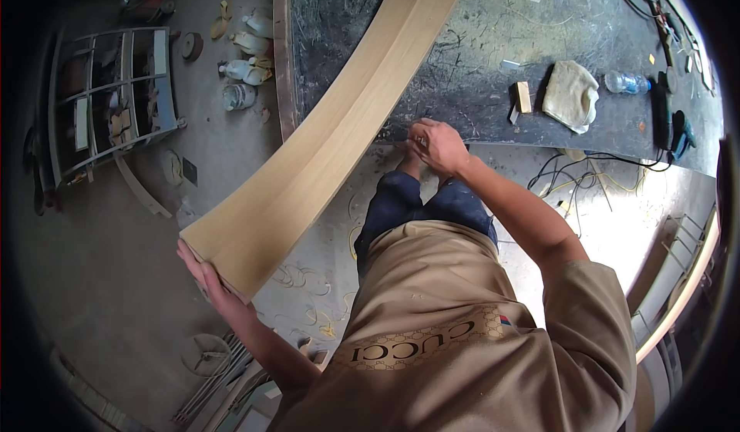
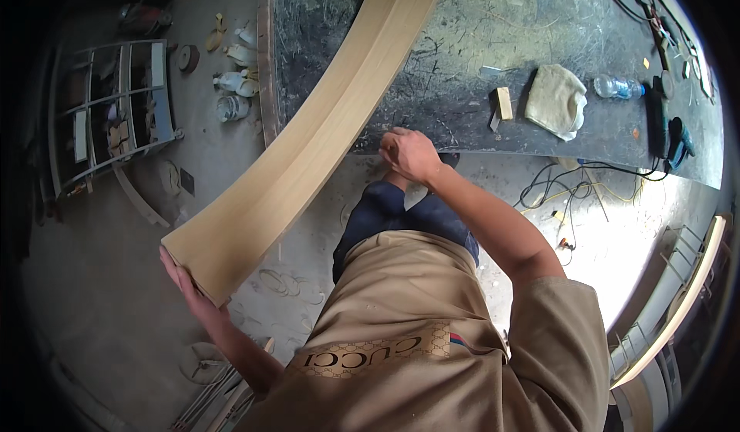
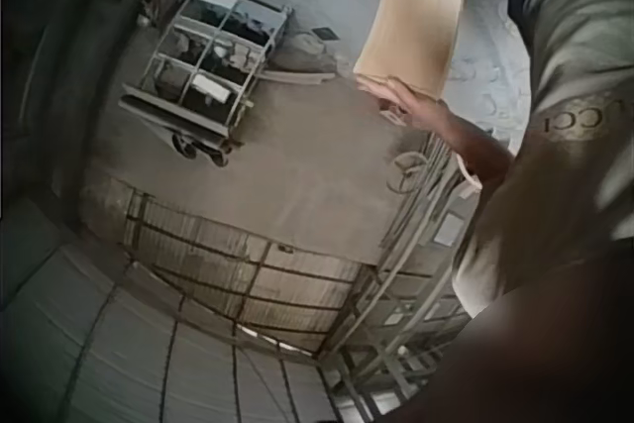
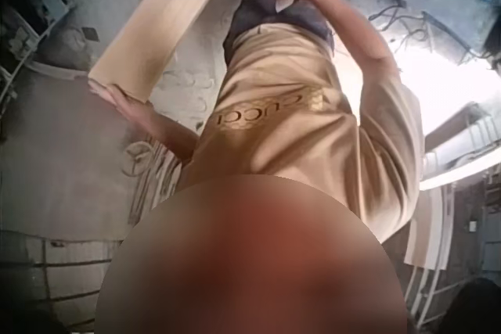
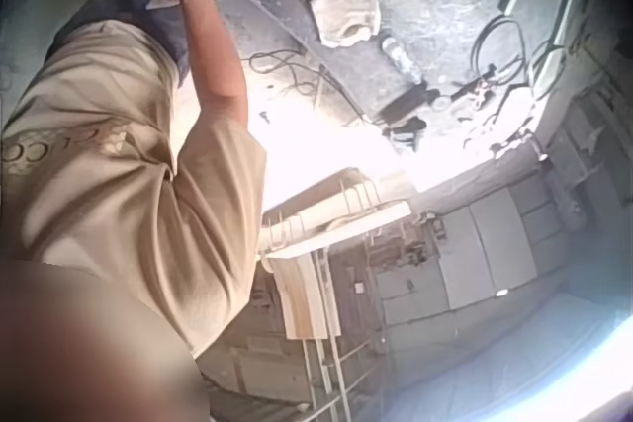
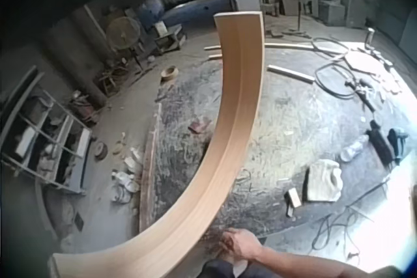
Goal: Cleaning and wiping a curved wooden furniture component using a cloth and liquid.
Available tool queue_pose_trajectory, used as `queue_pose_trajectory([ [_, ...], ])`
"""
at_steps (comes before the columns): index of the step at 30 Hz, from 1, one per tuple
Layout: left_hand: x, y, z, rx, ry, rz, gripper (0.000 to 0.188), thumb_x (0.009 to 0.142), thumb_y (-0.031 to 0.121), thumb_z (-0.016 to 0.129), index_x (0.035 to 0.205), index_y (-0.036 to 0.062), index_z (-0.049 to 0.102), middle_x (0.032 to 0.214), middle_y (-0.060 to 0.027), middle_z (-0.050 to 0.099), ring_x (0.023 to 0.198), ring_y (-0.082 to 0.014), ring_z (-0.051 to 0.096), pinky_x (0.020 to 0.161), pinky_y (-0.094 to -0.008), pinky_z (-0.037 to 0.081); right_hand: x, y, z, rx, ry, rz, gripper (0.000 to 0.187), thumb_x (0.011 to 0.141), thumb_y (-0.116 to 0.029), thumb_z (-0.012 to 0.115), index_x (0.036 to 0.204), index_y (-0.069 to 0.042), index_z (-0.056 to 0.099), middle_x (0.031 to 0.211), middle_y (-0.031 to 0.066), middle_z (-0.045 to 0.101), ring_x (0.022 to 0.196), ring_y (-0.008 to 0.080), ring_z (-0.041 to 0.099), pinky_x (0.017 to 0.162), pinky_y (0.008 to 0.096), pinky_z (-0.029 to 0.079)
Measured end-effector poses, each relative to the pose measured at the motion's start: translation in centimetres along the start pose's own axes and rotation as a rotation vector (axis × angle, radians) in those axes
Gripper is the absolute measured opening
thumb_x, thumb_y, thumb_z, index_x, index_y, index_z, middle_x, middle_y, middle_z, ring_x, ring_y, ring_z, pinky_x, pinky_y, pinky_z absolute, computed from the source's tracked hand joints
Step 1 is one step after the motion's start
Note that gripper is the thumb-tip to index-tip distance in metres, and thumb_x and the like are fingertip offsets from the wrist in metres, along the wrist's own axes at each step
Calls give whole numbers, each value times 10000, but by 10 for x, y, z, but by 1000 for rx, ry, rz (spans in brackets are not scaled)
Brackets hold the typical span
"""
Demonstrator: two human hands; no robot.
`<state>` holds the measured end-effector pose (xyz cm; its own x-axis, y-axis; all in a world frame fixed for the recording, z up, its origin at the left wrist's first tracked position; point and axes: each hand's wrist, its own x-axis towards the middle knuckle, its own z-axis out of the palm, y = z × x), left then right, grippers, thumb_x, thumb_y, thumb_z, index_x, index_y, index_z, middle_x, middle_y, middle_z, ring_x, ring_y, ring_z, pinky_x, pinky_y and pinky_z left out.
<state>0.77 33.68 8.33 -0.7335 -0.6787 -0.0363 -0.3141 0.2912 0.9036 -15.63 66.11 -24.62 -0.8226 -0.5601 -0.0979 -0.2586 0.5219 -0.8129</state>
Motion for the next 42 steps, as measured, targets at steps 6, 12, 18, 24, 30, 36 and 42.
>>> queue_pose_trajectory([
  [6, -49, -16, -26, 349, -54, 247, 674, 1156, 431, 357, 1689, 26, 278, 1764, -159, 184, 1625, -288, 228, 1311, -456, 186, -51, -25, -30, 413, -130, 203, 203, 966, -237, 741, 957, -34, 736, 872, 145, 731, 785, 291, 711, 719, 406, 556],
  [12, -39, -44, -40, 306, -320, 613, 1122, 795, 613, 887, 1588, -5, 390, 1556, -170, 449, 1361, -290, 548, 1178, -442, 416, -81, -63, -45, 920, -127, 393, 162, 1044, -172, 727, 970, -28, 728, 849, -39, 682, 771, 38, 572, 684, 257, 481],
  [18, -27, -40, -5, -21, -492, 598, 1146, 541, 702, 978, 1325, -40, 594, 1200, -168, 689, 1068, -319, 701, 986, -492, 565, -93, -116, -100, 1147, -51, 303, 158, 1048, -184, 736, 1020, -30, 712, 952, -17, 702, 835, 50, 621, 698, 243, 535],
  [24, -44, 5, 61, -325, -572, 809, 832, 757, 619, 916, 1202, -10, 601, 1080, -184, 678, 945, -328, 713, 887, -521, 601, -105, -178, -189, 1155, 237, -120, 66, 1044, -60, 672, 1047, 5, 679, 1135, 153, 702, 955, 173, 714, 733, 277, 622],
  [30, -69, 47, 114, -664, -1097, 822, 409, 1012, 165, 664, 1357, 48, 478, 1311, -259, 546, 1174, -426, 635, 971, -560, 560, -164, -198, -252, 985, 556, -393, 219, 986, -225, 694, 918, -66, 560, 1031, 199, 671, 899, 302, 693, 825, 430, 594],
  [36, -100, 74, 200, -653, -1265, 1102, 747, 817, 82, 896, 1458, 77, 512, 1543, -254, 479, 1356, -440, 592, 1024, -533, 580, -239, -182, -278, 746, 775, -464, 229, 1068, -304, 640, 1054, -99, 541, 1180, 187, 638, 1138, 350, 635, 1091, 525, 429],
  [42, -150, 87, 299, -615, -1142, 1270, 902, 783, 416, 927, 1528, 172, 481, 1516, -176, 505, 1358, -392, 560, 1066, -541, 490, -303, -134, -283, 768, 1392, -404, 236, 1155, -251, 472, 1249, -69, 590, 1626, 220, 473, 1500, 423, 460, 1274, 620, 295],
])
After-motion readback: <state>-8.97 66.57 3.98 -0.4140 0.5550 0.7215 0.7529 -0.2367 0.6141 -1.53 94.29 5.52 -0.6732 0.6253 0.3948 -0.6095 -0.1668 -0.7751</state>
